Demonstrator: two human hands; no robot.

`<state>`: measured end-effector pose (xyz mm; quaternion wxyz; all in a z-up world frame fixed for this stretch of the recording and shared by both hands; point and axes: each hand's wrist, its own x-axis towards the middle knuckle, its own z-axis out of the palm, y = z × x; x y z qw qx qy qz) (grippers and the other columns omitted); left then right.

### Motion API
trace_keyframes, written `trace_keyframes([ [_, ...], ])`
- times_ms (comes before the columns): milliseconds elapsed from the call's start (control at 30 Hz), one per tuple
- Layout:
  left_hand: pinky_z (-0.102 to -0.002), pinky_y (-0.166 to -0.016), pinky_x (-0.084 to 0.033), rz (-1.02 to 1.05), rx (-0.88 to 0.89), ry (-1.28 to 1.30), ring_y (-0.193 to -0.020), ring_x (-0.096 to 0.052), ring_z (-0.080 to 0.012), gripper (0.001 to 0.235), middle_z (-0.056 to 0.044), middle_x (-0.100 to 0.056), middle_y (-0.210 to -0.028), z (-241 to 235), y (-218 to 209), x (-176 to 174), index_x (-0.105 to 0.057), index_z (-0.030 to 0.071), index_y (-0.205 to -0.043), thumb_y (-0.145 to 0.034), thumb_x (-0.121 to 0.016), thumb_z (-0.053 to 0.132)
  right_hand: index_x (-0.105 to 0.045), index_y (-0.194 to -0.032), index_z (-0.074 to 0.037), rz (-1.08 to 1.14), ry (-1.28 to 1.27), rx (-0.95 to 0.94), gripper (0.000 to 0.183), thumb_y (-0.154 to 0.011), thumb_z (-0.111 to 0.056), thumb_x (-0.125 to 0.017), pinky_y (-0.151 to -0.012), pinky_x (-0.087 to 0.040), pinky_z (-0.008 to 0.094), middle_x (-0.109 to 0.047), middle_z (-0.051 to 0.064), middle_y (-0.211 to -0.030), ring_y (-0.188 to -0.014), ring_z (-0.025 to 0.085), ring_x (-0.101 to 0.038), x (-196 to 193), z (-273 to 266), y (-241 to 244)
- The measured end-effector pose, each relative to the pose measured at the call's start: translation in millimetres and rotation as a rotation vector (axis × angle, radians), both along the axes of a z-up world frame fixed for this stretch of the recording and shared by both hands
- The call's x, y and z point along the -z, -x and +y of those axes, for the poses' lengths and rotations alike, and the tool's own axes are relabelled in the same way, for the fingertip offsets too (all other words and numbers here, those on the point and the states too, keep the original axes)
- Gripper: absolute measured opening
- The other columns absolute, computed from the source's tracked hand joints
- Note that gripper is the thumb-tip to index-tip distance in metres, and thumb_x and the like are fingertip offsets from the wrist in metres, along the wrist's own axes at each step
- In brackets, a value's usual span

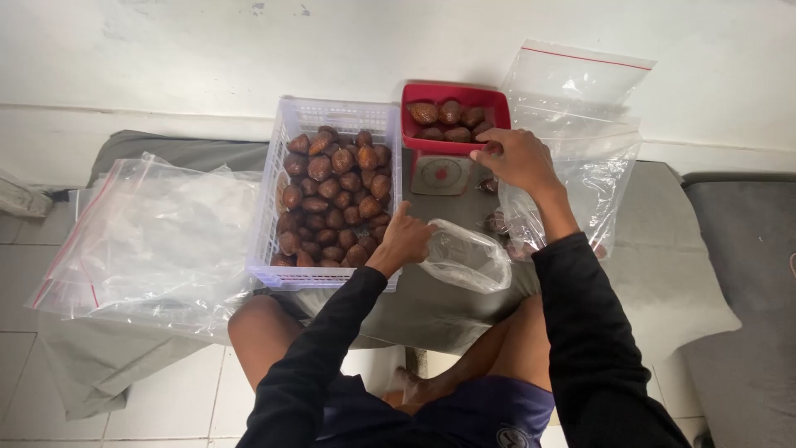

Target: The person transfers brown, oval-shaped fruits from a red weighing tray into a clear plastic bag. After filling the bag, they seal it by pressing the zip-lock closure shut and set the sealed bag aside.

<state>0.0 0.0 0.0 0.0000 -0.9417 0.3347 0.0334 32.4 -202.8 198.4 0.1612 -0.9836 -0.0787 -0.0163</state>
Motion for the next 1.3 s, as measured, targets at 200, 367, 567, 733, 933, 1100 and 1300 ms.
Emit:
trace_keyframes([
  [200, -0.051, -0.119, -0.020, -0.038, 0.004, -0.008, -0.082, -0.078, -0.0197, 0.027, -0.002, -0.079, -0.084, -5.1, -11.1, 30.5, -0.077, 0.022, -0.107, -0.090, -0.062, 0.037, -0.078, -0.114, -0.019, -0.103, 0.034, -0.015, 0.031, -0.093, -0.042, -0.074, -0.081, -0.058, 0.053, -0.078, 0.003, -0.098, -0.099, 0.030, -0.071, 51.4, 15.9, -88.3],
  [367, -0.050, -0.117, -0.022, -0.020, 0.010, 0.005, -0.084, -0.078, -0.0202, 0.030, -0.004, -0.079, -0.084, -2.5, -5.2, 12.9, -0.077, 0.022, -0.107, -0.088, -0.064, 0.041, -0.078, -0.113, -0.017, -0.059, -0.002, 0.029, 0.035, -0.091, -0.044, -0.075, -0.079, -0.059, 0.054, -0.078, 0.005, -0.095, -0.098, 0.031, -0.071, 68.4, 37.5, -107.0],
  [567, -0.046, -0.105, -0.034, -0.037, 0.038, 0.055, -0.076, -0.077, -0.0215, 0.033, -0.005, -0.078, -0.076, 0.9, 2.1, -0.5, -0.079, 0.020, -0.094, -0.074, -0.067, 0.043, -0.080, -0.103, -0.018, 0.073, 0.000, 0.079, 0.046, -0.082, -0.059, -0.076, -0.082, -0.057, 0.058, -0.078, 0.006, -0.096, -0.103, 0.036, -0.071, 59.7, 55.4, -111.3],
  [733, -0.045, -0.101, -0.038, -0.039, 0.050, 0.106, -0.069, -0.076, -0.0230, 0.035, -0.007, -0.076, -0.071, -0.5, -0.2, 0.5, -0.080, 0.019, -0.090, -0.075, -0.061, 0.044, -0.082, -0.094, -0.013, 0.092, 0.121, 0.123, 0.037, -0.086, -0.049, -0.078, -0.083, -0.057, 0.059, -0.078, 0.016, -0.093, -0.103, 0.042, -0.071, 58.7, 58.7, -125.5],
  [933, -0.043, -0.094, -0.039, -0.067, 0.056, 0.082, -0.067, -0.074, -0.0230, 0.031, -0.006, -0.075, -0.070, -0.4, -2.1, 15.1, -0.078, 0.019, -0.083, -0.069, -0.061, 0.040, -0.079, -0.094, -0.013, 0.241, 0.080, 0.172, 0.044, -0.083, -0.055, -0.074, -0.093, -0.048, 0.064, -0.073, 0.022, -0.115, -0.115, 0.048, -0.065, 65.9, 61.9, -131.9],
  [1100, -0.041, -0.091, -0.039, -0.047, 0.069, 0.041, -0.068, -0.074, -0.0211, 0.033, -0.005, -0.076, -0.073, -2.9, -4.7, 9.8, -0.079, 0.019, -0.088, -0.069, -0.062, 0.039, -0.075, -0.113, -0.013, 0.290, 0.126, 0.156, 0.044, -0.093, -0.051, -0.068, -0.102, -0.041, 0.061, -0.072, 0.019, -0.123, -0.125, 0.043, -0.061, 64.9, 60.0, -133.9],
  [1300, -0.042, -0.095, -0.040, -0.073, 0.079, 0.100, -0.061, -0.071, -0.0204, 0.030, -0.004, -0.073, -0.066, -0.2, -7.2, 11.7, -0.078, 0.021, -0.092, -0.073, -0.063, 0.038, -0.077, -0.098, -0.014, 0.159, 0.049, 0.085, 0.048, -0.090, -0.060, -0.071, -0.099, -0.036, 0.069, -0.071, 0.017, -0.116, -0.123, 0.046, -0.059, 90.1, 49.9, -153.1],
])
